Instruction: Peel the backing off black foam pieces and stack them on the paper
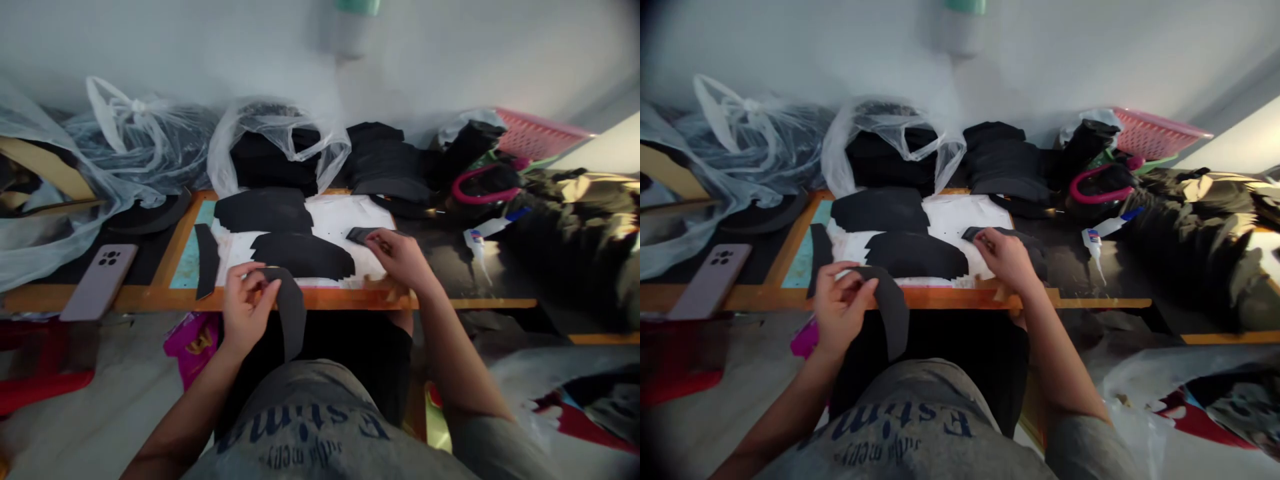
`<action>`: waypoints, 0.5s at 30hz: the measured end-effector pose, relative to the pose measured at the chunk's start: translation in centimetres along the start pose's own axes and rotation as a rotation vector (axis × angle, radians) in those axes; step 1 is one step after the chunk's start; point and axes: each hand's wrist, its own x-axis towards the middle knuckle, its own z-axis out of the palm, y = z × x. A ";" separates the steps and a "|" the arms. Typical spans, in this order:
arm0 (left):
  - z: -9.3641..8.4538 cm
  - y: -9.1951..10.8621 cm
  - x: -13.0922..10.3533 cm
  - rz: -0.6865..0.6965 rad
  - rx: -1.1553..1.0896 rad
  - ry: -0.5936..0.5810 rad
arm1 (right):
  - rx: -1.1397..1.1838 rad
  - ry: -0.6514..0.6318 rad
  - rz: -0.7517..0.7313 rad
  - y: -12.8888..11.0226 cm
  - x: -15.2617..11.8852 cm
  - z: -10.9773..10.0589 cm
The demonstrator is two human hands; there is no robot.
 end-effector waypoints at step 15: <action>0.8 -0.5 0.1 0.448 0.292 -0.315 | 0.890 -0.256 -0.104 -8.1 -4.3 4.8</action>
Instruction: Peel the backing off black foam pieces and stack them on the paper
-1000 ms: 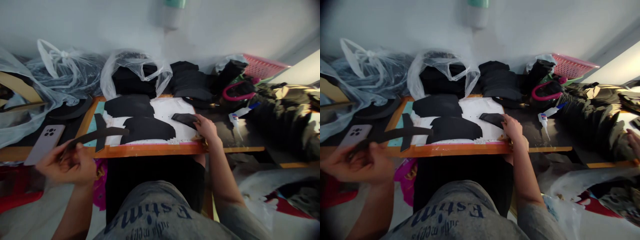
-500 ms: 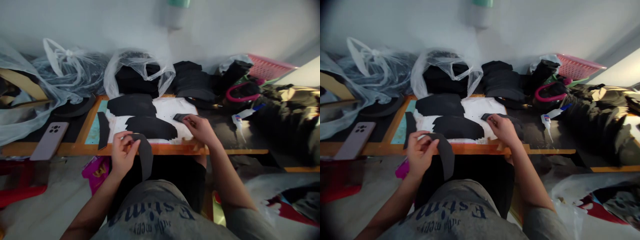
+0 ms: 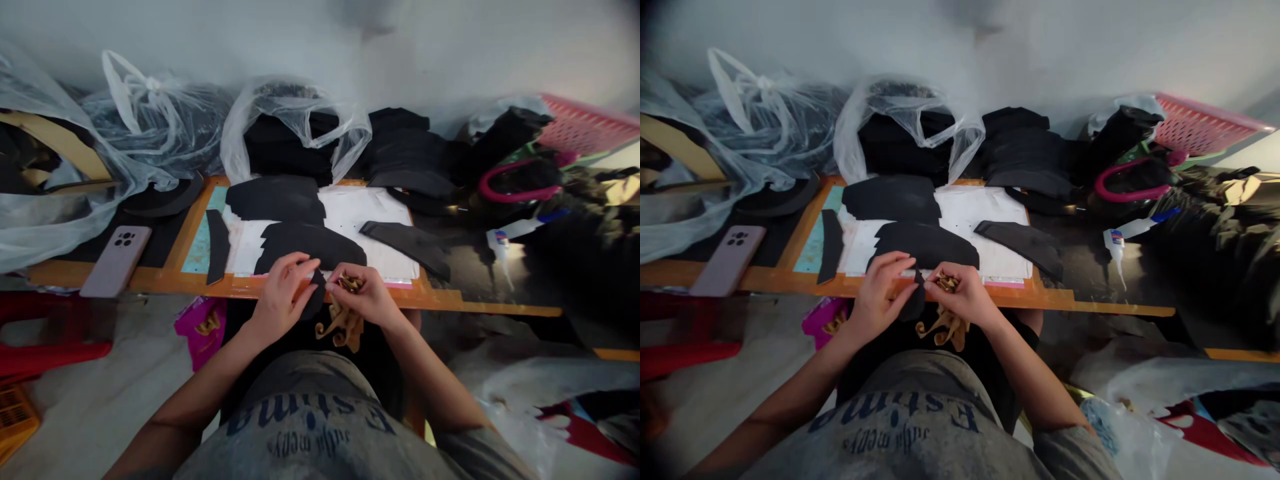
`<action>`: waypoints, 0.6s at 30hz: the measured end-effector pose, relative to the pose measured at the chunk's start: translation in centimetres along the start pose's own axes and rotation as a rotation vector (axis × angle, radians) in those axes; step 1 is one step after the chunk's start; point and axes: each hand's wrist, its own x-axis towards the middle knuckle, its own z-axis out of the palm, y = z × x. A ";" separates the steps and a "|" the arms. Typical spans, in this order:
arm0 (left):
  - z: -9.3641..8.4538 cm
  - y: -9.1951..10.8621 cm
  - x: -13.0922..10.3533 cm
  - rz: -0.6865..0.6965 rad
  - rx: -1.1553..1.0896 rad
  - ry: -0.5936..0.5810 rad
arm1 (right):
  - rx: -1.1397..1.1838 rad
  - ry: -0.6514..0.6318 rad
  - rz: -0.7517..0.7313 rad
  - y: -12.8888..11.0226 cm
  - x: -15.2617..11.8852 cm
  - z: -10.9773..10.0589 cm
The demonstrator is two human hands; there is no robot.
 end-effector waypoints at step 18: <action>-2.7 -2.2 -2.3 0.000 -0.001 0.370 | 0.489 0.616 0.217 4.7 -2.5 -2.9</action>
